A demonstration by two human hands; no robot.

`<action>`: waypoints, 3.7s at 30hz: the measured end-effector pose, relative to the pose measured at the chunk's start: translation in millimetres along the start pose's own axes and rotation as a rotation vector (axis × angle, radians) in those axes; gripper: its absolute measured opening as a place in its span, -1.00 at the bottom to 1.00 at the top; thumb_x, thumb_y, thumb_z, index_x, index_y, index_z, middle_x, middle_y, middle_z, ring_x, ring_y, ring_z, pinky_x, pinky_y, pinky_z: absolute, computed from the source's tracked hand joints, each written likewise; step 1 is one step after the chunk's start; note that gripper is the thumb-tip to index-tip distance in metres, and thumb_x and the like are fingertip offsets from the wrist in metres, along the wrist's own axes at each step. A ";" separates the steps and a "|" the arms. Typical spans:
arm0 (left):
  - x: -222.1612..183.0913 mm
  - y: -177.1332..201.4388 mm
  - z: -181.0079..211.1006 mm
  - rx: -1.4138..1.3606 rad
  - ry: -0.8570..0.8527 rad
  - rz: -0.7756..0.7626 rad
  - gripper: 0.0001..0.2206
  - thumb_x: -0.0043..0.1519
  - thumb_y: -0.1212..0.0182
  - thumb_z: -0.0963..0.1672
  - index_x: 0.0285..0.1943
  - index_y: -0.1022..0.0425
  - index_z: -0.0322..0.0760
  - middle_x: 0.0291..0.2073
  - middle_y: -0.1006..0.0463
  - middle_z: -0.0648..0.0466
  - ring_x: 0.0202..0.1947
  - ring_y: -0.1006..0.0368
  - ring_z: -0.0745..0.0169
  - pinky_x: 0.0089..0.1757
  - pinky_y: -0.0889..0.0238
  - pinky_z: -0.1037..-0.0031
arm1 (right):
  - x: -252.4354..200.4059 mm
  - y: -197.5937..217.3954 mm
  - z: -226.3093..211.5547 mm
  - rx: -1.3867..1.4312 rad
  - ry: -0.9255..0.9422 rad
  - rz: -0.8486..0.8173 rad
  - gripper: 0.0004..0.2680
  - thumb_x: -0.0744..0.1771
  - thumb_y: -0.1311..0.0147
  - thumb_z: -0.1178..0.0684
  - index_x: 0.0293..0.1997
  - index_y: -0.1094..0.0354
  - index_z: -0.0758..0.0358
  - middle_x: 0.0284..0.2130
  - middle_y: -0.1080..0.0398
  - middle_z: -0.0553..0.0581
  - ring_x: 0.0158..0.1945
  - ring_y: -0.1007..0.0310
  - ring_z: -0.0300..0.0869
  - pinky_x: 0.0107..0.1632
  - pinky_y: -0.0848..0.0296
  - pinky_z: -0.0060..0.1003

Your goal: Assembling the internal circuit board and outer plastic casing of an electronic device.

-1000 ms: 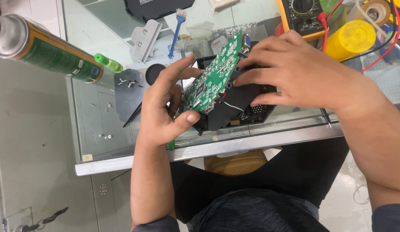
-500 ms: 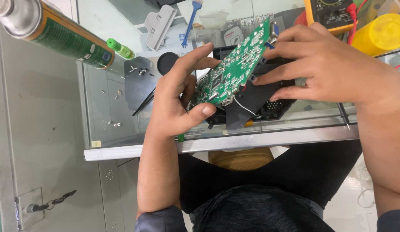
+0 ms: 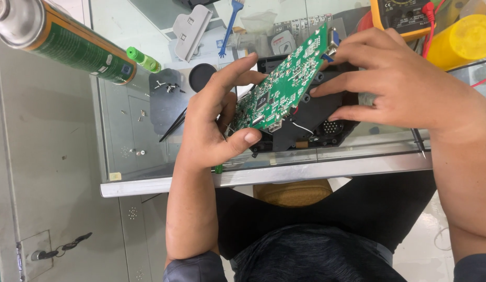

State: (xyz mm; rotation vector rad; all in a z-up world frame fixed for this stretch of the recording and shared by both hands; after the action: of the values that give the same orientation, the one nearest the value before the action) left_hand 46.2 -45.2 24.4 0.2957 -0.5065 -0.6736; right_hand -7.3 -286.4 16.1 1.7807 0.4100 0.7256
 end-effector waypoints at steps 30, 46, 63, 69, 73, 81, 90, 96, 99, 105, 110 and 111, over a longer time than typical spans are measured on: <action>12.4 10.5 23.5 0.038 0.030 -0.036 -0.53 0.37 0.03 0.12 0.22 -0.50 -0.21 -0.66 -0.39 0.31 -0.62 -0.19 0.59 -0.38 -0.07 0.67 | -28.9 52.4 10.3 0.277 0.066 0.412 -0.87 0.39 -0.19 0.57 -0.10 -0.53 0.56 0.02 -0.44 0.62 0.05 -0.54 0.31 0.15 -0.55 0.00; 53.7 27.3 39.1 0.470 0.098 0.001 -0.78 0.45 -0.14 -0.13 -0.30 -0.50 -0.19 -0.58 -0.35 0.26 -0.56 -0.05 0.40 -0.43 0.02 0.51 | -80.7 8.4 92.7 0.652 -0.381 0.810 -0.75 0.63 -0.11 0.06 0.11 -0.20 0.56 -0.28 -0.23 0.25 -0.25 -0.28 -0.11 0.00 -0.60 -0.09; 75.1 36.4 -40.5 0.149 0.361 -0.245 -0.66 0.36 -0.08 -0.12 0.30 -0.45 -0.34 -0.56 -0.16 0.28 -0.47 -0.14 0.43 -0.30 -0.13 0.50 | -65.1 13.3 82.7 0.969 -0.364 0.748 -0.72 0.49 -0.04 -0.08 0.13 -0.13 0.37 -0.21 -0.32 0.37 -0.42 -0.34 -0.01 -0.37 -0.39 -0.29; 71.0 31.0 -46.7 0.320 0.390 -0.233 -0.67 0.35 -0.07 -0.05 0.26 -0.49 -0.18 0.07 -0.61 0.06 0.00 -0.51 0.16 -0.07 -0.30 0.27 | -80.7 0.4 102.1 0.860 -0.417 0.806 -0.77 0.50 -0.11 -0.03 0.09 -0.23 0.37 -0.14 -0.36 0.21 -0.12 -0.40 -0.12 -0.01 -0.40 -0.25; 70.7 32.3 -51.9 0.289 0.458 -0.209 -0.65 0.34 -0.04 -0.02 0.23 -0.53 -0.15 0.01 -0.64 0.13 -0.02 -0.51 0.24 -0.08 -0.29 0.34 | -87.0 0.9 111.9 0.762 -0.448 0.840 -0.74 0.49 -0.16 -0.05 0.05 -0.25 0.38 -0.11 -0.35 0.15 -0.02 -0.32 -0.18 0.13 -0.32 -0.25; 72.6 35.1 -48.5 0.256 0.423 -0.110 -0.64 0.35 0.01 0.04 0.10 -0.60 -0.17 -0.28 -0.60 0.20 -0.25 -0.43 0.32 -0.22 -0.27 0.43 | -98.3 -11.1 120.0 0.925 -0.570 0.798 -0.76 0.49 -0.10 -0.06 0.14 -0.18 0.26 -0.02 -0.41 0.26 0.00 -0.53 -0.02 0.04 -0.59 -0.17; 71.5 36.1 -47.3 0.265 0.412 -0.122 -0.64 0.35 0.02 0.05 0.16 -0.55 -0.09 -0.05 -0.66 0.15 -0.05 -0.53 0.23 -0.12 -0.33 0.36 | -99.4 -14.7 124.5 0.892 -0.532 0.784 -0.76 0.50 -0.08 -0.06 0.21 -0.18 0.24 0.09 -0.40 0.21 0.17 -0.51 -0.03 0.27 -0.57 -0.16; 74.1 55.9 -33.1 0.636 0.104 0.182 -0.74 0.43 0.03 -0.13 0.16 -0.54 -0.28 -0.04 -0.67 -0.07 -0.21 -0.60 0.03 -0.27 -0.42 0.22 | -105.3 -17.2 136.2 0.843 -0.467 0.860 -0.76 0.51 -0.15 -0.02 0.19 -0.22 0.30 -0.01 -0.37 0.21 0.06 -0.42 -0.09 0.21 -0.45 -0.19; 57.8 33.1 65.5 0.538 -0.330 0.144 -0.76 0.14 0.13 -0.43 -0.21 -0.25 -0.34 -0.10 -0.56 -0.01 0.06 -0.57 -0.02 -0.41 -0.17 0.36 | -89.7 6.2 117.0 0.557 -0.314 0.870 -0.75 0.55 -0.10 0.07 0.29 -0.30 0.53 0.17 -0.37 0.35 0.27 -0.35 0.06 0.40 -0.32 -0.03; 34.8 -64.2 89.4 1.022 -0.435 -0.332 -0.79 0.10 -0.22 -0.23 -0.15 -0.50 -0.02 -0.23 -0.29 0.11 -0.53 -0.31 0.17 -0.77 -0.05 0.28 | -71.7 17.4 91.9 0.755 -0.507 0.793 -0.78 0.55 -0.04 0.04 0.21 -0.31 0.48 -0.10 -0.41 0.24 -0.21 -0.47 -0.08 -0.26 -0.61 -0.18; 41.7 -73.1 67.6 1.153 -0.409 -0.446 -0.88 0.06 -0.29 -0.21 -0.39 -0.48 -0.05 -0.28 -0.30 0.09 -0.57 -0.31 0.13 -0.77 -0.12 0.25 | -67.0 23.9 83.5 0.815 -0.423 0.774 -0.78 0.55 0.00 0.06 0.18 -0.27 0.51 -0.11 -0.40 0.31 -0.21 -0.53 0.03 -0.21 -0.65 -0.12; 43.1 -74.6 62.9 1.151 -0.433 -0.452 -0.84 -0.02 -0.31 -0.23 -0.45 -0.45 -0.06 -0.30 -0.30 0.09 -0.58 -0.29 0.13 -0.76 -0.10 0.26 | -65.3 27.4 79.3 0.789 -0.413 0.759 -0.77 0.55 0.02 0.06 0.22 -0.28 0.52 -0.11 -0.40 0.32 -0.22 -0.53 0.04 -0.21 -0.63 -0.15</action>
State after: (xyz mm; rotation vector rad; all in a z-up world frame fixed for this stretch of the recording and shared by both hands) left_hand 2.7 -135.4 61.0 1.3953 -1.2466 -0.8281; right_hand -6.5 -392.4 8.7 2.8199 -0.3508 0.7166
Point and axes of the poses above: each hand's wrist, its own x-axis towards the middle knuckle, its own y-axis out of the back of the hand, z = x × y, the point moved 7 cm from there along x, towards the middle knuckle
